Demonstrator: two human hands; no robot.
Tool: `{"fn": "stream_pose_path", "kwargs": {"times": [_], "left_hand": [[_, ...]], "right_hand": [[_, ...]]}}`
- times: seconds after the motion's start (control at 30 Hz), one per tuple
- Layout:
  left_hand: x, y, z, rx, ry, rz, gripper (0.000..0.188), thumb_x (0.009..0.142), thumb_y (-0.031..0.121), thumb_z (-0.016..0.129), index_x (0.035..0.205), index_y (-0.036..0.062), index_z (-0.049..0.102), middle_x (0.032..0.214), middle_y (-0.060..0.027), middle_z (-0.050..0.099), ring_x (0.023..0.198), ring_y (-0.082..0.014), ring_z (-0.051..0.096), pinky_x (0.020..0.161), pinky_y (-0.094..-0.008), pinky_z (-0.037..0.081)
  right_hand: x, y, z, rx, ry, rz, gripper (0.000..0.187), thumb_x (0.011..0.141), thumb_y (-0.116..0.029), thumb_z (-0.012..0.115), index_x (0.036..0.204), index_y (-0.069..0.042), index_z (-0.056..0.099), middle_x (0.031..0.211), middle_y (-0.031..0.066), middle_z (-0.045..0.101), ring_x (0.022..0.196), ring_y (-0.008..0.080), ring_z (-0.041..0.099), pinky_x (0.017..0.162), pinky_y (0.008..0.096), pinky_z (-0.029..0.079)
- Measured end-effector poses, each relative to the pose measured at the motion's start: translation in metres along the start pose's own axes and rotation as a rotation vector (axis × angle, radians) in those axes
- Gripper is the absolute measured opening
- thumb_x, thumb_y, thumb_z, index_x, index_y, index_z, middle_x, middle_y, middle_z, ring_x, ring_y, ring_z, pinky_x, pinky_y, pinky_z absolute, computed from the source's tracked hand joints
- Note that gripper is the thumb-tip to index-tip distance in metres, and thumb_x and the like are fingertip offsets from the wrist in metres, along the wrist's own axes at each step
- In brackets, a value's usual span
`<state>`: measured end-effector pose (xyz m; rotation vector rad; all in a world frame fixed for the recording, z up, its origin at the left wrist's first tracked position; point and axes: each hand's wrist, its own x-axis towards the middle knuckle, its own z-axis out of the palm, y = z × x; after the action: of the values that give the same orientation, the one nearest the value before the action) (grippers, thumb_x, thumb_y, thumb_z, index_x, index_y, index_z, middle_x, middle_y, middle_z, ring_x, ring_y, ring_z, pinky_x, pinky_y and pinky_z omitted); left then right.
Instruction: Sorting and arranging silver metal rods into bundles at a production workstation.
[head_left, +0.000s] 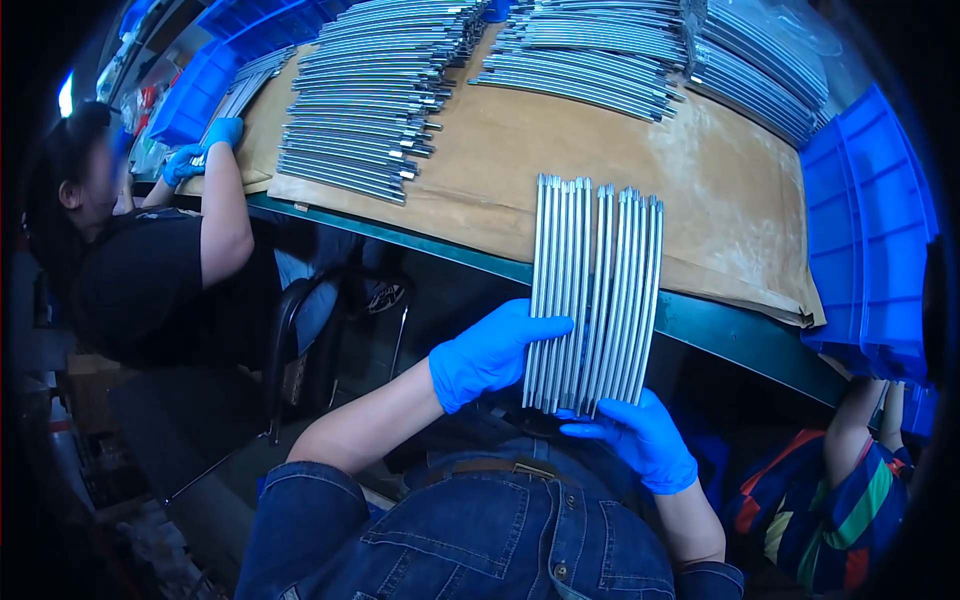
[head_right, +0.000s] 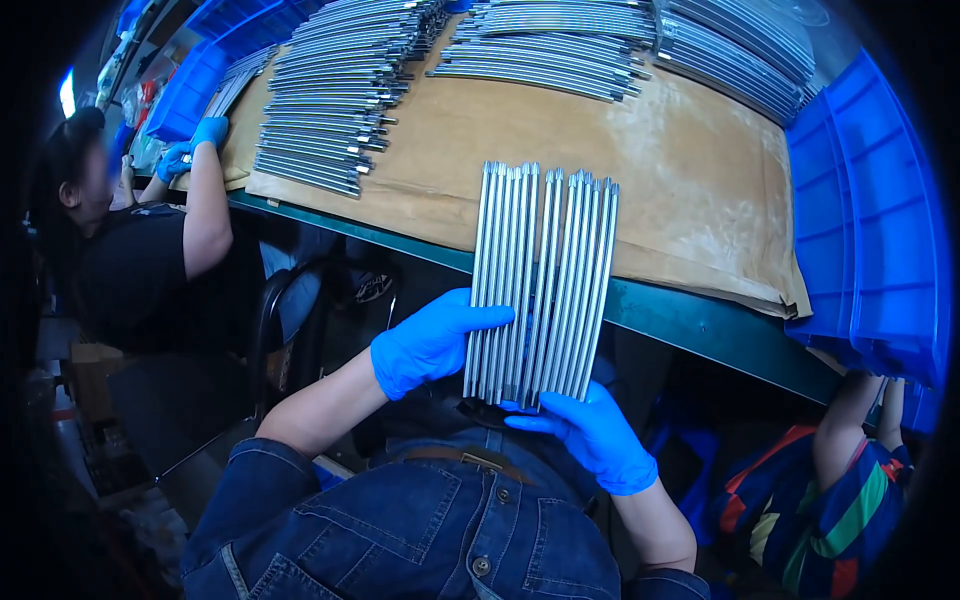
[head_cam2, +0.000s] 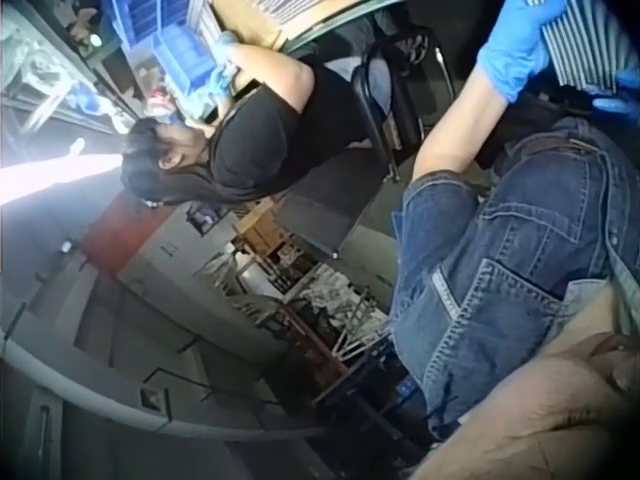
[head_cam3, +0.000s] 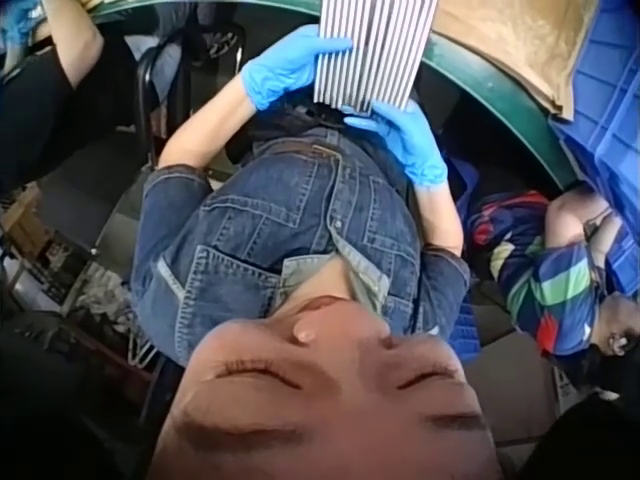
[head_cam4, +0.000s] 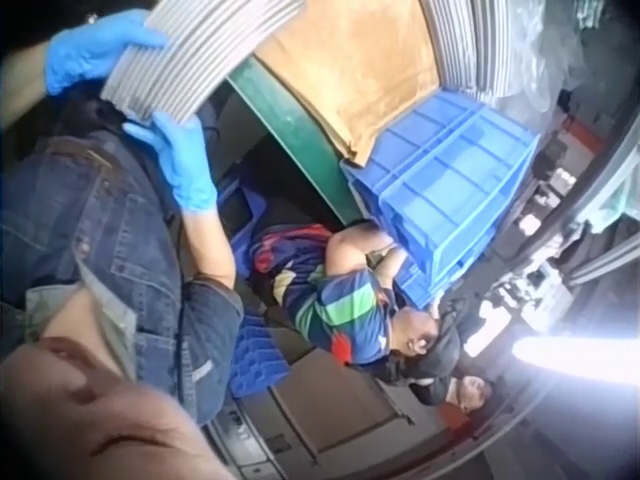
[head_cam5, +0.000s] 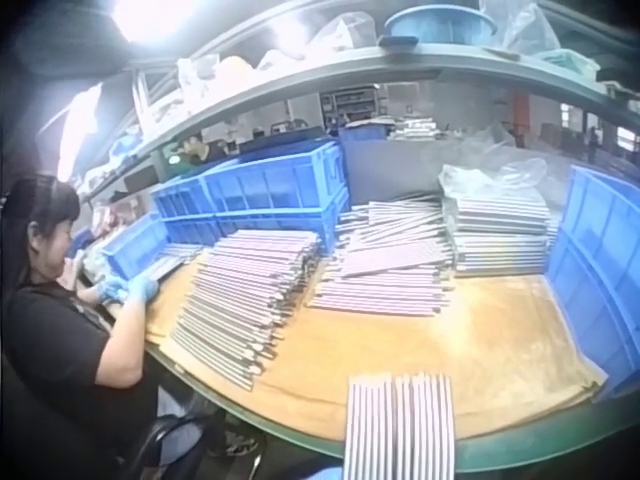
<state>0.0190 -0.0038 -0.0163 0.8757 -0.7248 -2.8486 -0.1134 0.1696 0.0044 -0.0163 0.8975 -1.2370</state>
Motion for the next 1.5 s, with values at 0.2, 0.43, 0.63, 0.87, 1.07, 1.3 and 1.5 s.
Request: {"fn": "stream_pose_path", "kwargs": {"times": [0.2, 0.43, 0.63, 0.87, 1.07, 1.3, 1.5], "left_hand": [[0.000, 0.003, -0.010, -0.069, -0.089, -0.009, 0.040, 0.084, 0.012, 0.061, 0.120, -0.0026, 0.051, 0.112, -0.0150, 0.060, 0.100, -0.0229, 0.061, 0.089, -0.0366, 0.049], [0.001, -0.003, -0.014, -0.073, -0.088, -0.010, 0.040, 0.084, 0.009, 0.060, 0.121, -0.0028, 0.050, 0.113, -0.0152, 0.060, 0.101, -0.0235, 0.060, 0.089, -0.0373, 0.049], [0.001, 0.000, -0.003, -0.020, -0.053, -0.018, 0.040, 0.082, 0.007, 0.061, 0.120, -0.0028, 0.050, 0.112, -0.0145, 0.060, 0.101, -0.0236, 0.060, 0.089, -0.0370, 0.049], [0.003, -0.003, 0.000, 0.050, 0.044, 0.038, 0.034, 0.082, 0.006, 0.063, 0.114, -0.0033, 0.055, 0.106, -0.0139, 0.062, 0.096, -0.0221, 0.063, 0.084, -0.0348, 0.052], [0.000, 0.002, -0.005, 0.014, 0.008, -0.032, 0.041, 0.080, 0.005, 0.064, 0.119, -0.0017, 0.051, 0.112, -0.0137, 0.060, 0.100, -0.0234, 0.060, 0.087, -0.0366, 0.050], [-0.001, 0.004, -0.002, -0.006, 0.033, -0.045, 0.040, 0.080, 0.005, 0.064, 0.118, -0.0016, 0.052, 0.110, -0.0135, 0.060, 0.099, -0.0228, 0.061, 0.087, -0.0366, 0.050], [0.000, -0.002, 0.005, 0.103, 0.119, 0.059, 0.034, 0.081, 0.005, 0.064, 0.113, -0.0023, 0.056, 0.104, -0.0129, 0.063, 0.091, -0.0212, 0.063, 0.082, -0.0327, 0.052]], "right_hand": [[0.001, -0.003, 0.005, -0.034, 0.003, -0.009, 0.047, 0.084, -0.003, 0.052, 0.128, 0.008, 0.038, 0.118, 0.0253, 0.053, 0.103, 0.0361, 0.058, 0.085, 0.0452, 0.052], [0.004, 0.002, 0.005, -0.117, 0.104, 0.004, 0.047, 0.082, -0.002, 0.055, 0.126, 0.007, 0.041, 0.115, 0.0236, 0.056, 0.100, 0.0342, 0.060, 0.081, 0.0392, 0.054], [0.004, 0.004, 0.007, -0.239, 0.132, 0.000, 0.040, 0.087, -0.005, 0.055, 0.124, 0.005, 0.045, 0.116, 0.0184, 0.056, 0.101, 0.0277, 0.060, 0.083, 0.0354, 0.054], [0.002, 0.001, 0.008, -0.184, 0.100, -0.032, 0.043, 0.086, -0.006, 0.055, 0.126, 0.005, 0.042, 0.116, 0.0190, 0.056, 0.102, 0.0299, 0.060, 0.084, 0.0382, 0.053], [-0.001, -0.002, 0.002, -0.070, 0.067, 0.000, 0.041, 0.088, -0.008, 0.052, 0.126, 0.005, 0.042, 0.118, 0.0190, 0.055, 0.102, 0.0289, 0.060, 0.083, 0.0407, 0.053], [0.003, 0.004, 0.001, -0.173, 0.130, -0.015, 0.038, 0.088, -0.005, 0.053, 0.124, 0.005, 0.046, 0.115, 0.0185, 0.057, 0.101, 0.0283, 0.060, 0.082, 0.0394, 0.054], [0.003, 0.007, 0.001, -0.232, 0.173, -0.044, 0.037, 0.087, -0.003, 0.055, 0.122, 0.004, 0.048, 0.113, 0.0173, 0.058, 0.100, 0.0266, 0.061, 0.081, 0.0375, 0.054]]}}
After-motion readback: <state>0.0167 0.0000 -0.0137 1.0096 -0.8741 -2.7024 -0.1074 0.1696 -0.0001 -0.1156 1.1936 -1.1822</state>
